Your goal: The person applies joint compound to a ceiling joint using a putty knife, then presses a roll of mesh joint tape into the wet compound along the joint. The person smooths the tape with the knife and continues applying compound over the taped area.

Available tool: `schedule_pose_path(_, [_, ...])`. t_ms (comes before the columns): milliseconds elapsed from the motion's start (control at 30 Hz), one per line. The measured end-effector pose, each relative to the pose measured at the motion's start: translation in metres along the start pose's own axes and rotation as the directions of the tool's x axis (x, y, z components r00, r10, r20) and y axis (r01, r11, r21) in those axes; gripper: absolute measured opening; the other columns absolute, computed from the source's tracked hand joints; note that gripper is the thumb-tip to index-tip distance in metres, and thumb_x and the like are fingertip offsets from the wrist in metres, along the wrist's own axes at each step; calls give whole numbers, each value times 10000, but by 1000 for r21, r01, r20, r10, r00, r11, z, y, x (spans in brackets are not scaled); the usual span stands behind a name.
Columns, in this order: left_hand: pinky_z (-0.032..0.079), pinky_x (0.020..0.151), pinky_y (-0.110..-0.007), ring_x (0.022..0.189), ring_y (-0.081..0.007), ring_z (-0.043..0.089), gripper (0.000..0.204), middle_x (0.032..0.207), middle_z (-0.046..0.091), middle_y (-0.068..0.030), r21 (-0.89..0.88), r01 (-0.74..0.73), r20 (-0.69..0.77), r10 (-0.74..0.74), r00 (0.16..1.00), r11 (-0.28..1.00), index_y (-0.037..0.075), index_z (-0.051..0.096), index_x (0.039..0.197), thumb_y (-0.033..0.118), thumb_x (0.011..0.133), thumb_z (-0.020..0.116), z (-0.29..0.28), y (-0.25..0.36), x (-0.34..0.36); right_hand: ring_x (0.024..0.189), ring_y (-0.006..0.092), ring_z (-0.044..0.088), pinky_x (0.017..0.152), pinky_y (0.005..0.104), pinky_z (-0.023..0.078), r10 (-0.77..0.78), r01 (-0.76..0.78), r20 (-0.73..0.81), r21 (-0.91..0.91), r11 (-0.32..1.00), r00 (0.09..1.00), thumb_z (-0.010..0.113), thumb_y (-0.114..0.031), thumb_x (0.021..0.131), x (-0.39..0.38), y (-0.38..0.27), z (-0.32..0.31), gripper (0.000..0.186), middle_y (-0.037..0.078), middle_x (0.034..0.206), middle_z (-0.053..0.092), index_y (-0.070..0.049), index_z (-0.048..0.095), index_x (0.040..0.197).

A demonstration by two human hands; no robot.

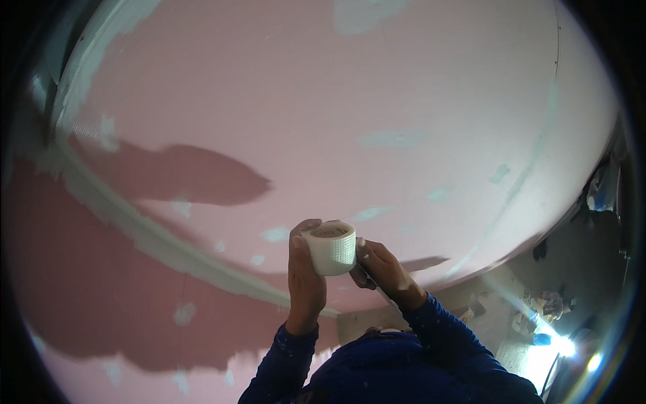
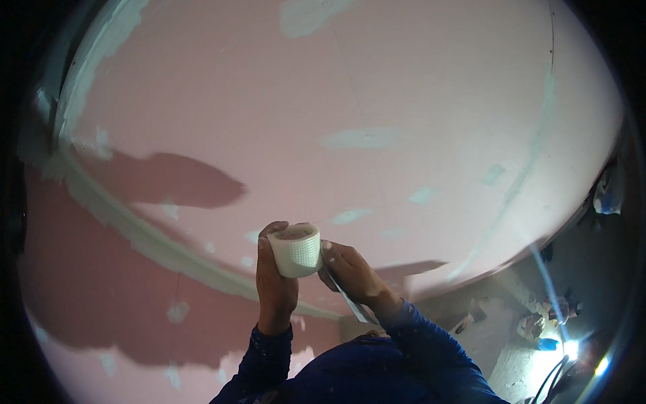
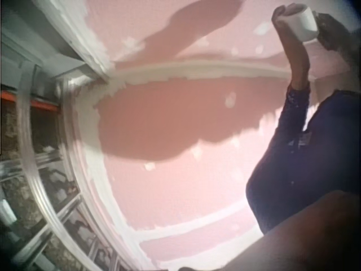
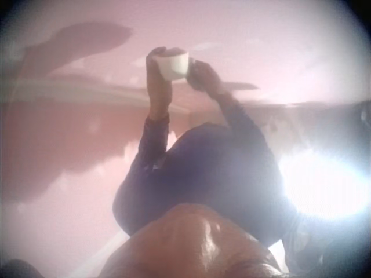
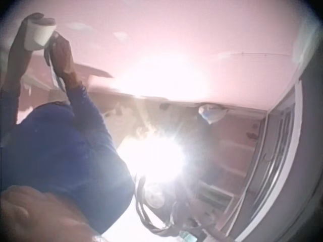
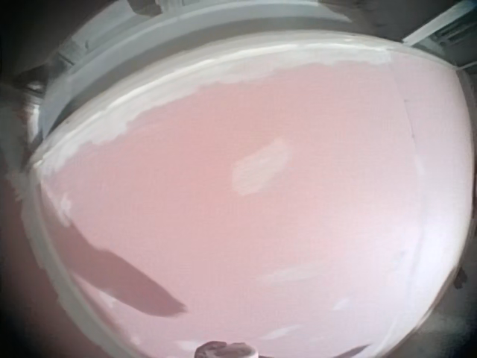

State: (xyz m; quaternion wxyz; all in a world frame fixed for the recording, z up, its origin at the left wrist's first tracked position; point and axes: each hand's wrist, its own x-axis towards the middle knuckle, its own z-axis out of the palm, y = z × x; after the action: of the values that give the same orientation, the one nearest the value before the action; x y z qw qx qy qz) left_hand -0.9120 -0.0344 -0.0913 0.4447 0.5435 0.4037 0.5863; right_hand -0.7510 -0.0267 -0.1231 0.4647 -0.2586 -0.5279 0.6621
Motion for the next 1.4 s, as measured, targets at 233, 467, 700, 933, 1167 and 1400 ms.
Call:
schedule_pose_path(233, [473,1078,-381,1234,-239,601,555,1343,622,-156,-37,34,33,-33,999,999,27,477,1404,463,1149,248,7,-13,-3,572,57,400,513,234,344,-123,106,110,148,983,986,440,-579,1088,-4,6,-6,596,-35,701,486,-22,555,1265])
schedule_pose_path(467, [410,1134,-406,1340,-269,515,429,1437,562,-162,489,-410,4,469,883,770,3,508,1448,235,1087,520,-43,36,12,522,69,468,441,231,340,-84,80,18,155,985,996,835,-673,776,-2,15,-6,1113,18,848,587,63,380,1476])
schedule_pose_path(700, [452,1072,-413,1229,-313,593,504,1355,601,-176,891,-367,-104,907,408,267,-6,541,1394,253,990,693,-199,210,98,499,85,466,411,247,320,26,-24,-14,133,991,1000,830,-719,743,-19,23,-34,1124,17,771,550,68,403,1422])
schedule_pose_path(933, [502,961,-397,1141,-294,634,359,1257,659,-186,962,-183,17,626,780,201,9,675,1183,229,906,734,-226,279,135,549,93,447,458,255,324,48,-86,276,127,988,960,840,-632,800,-7,55,-85,989,0,756,514,48,435,1393])
schedule_pose_path(1167, [532,813,-424,873,-347,684,273,956,713,-219,987,-76,-31,629,777,142,-31,689,1015,210,896,737,-267,301,119,506,99,448,429,261,311,65,-91,189,137,986,980,834,-645,800,-1,61,-83,951,1,706,505,53,460,1327])
schedule_pose_path(1400, [545,805,-458,901,-420,701,286,961,732,-246,991,130,-60,849,524,-10,-33,740,1014,237,927,700,-297,359,148,470,104,446,408,265,302,81,-110,204,137,984,976,827,-651,806,5,54,-54,921,1,664,495,55,474,1279])
